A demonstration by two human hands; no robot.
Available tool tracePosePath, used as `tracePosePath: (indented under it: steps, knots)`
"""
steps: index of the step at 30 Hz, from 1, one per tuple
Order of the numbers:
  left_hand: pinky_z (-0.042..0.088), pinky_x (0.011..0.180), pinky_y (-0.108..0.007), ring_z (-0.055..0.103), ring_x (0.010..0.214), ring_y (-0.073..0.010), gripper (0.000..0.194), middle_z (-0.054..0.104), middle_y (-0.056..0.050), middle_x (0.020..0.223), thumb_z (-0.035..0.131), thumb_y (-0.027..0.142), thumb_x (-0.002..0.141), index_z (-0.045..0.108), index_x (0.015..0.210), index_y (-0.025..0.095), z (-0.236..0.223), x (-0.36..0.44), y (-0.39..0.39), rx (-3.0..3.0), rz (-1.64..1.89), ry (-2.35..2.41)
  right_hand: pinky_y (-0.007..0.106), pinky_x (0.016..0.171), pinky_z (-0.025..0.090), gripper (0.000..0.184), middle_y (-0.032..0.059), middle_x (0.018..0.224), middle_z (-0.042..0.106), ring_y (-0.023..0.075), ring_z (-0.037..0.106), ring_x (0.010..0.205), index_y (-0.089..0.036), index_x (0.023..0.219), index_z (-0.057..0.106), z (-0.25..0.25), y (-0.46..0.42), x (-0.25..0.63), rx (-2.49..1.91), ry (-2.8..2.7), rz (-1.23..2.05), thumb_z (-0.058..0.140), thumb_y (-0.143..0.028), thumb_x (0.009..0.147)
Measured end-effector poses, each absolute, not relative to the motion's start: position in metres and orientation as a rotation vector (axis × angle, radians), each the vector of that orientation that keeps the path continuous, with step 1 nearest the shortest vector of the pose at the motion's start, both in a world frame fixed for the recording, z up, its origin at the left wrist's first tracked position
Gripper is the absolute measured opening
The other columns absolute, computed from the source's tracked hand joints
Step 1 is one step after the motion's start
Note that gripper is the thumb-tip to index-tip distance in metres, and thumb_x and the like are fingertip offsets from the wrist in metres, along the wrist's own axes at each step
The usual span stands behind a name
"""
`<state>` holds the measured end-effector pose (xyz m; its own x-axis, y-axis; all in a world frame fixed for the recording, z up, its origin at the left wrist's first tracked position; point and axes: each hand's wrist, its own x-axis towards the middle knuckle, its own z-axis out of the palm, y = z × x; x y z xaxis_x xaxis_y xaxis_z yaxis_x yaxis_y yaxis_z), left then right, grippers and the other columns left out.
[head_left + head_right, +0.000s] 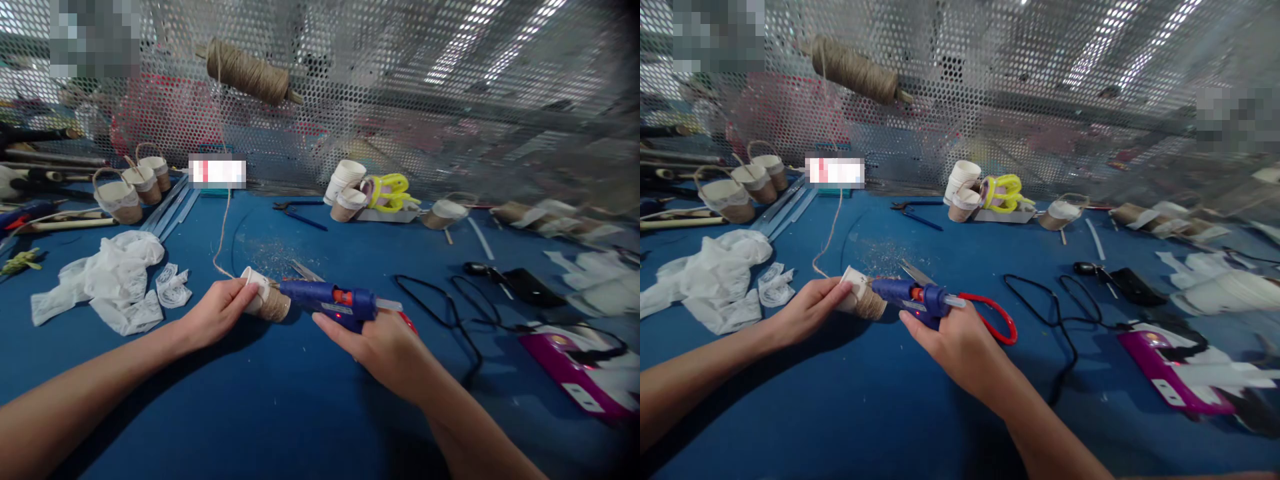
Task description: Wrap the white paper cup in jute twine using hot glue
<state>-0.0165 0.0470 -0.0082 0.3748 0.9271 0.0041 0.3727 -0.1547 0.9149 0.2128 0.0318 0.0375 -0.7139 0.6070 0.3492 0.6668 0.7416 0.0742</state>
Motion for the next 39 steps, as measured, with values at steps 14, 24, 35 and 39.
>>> tracePosePath:
  steps: [14,24,35,39]
  knots:
    - [0.042,0.067,-0.028,0.055,0.070,-0.0171,0.045,0.065,-0.012,0.082,0.034,0.040,0.085,0.062,0.086,0.004,-0.011,-0.013,0.051,1.502,0.814,1.162,0.024,0.045,0.036,0.033,0.0000,0.043,0.048,0.0127,0.047,0.046,-0.023,0.074,0.068,0.018,0.021,0.215,-1.179,-2.537,-0.334,0.038,-0.032,0.086]
    - [0.043,0.074,-0.031,0.056,0.077,-0.0197,0.048,0.066,-0.011,0.087,0.034,0.044,0.084,0.063,0.092,0.007,-0.008,-0.015,0.050,1.479,0.815,1.127,0.024,0.044,0.035,0.042,-0.0001,0.036,0.044,0.0123,0.043,0.040,-0.024,0.077,0.069,0.030,0.021,0.215,-1.073,-2.599,-0.346,0.029,-0.021,0.088]
    - [0.042,0.069,-0.028,0.054,0.070,-0.0167,0.044,0.064,-0.009,0.081,0.035,0.042,0.084,0.062,0.083,0.007,-0.007,-0.013,0.048,1.433,0.843,1.139,0.020,0.045,0.042,0.036,-0.0001,0.047,0.055,0.0106,0.052,0.043,-0.020,0.071,0.066,0.040,0.020,0.205,-1.299,-2.459,-0.032,0.038,-0.036,0.086]
    - [0.040,0.064,-0.026,0.051,0.065,-0.0139,0.042,0.064,-0.007,0.078,0.036,0.042,0.083,0.061,0.083,0.008,-0.007,-0.012,0.048,1.388,0.858,1.136,0.019,0.044,0.042,0.033,0.0004,0.050,0.058,0.0099,0.053,0.044,-0.021,0.070,0.067,0.046,0.019,0.203,-1.252,-2.480,0.047,0.040,-0.033,0.085]
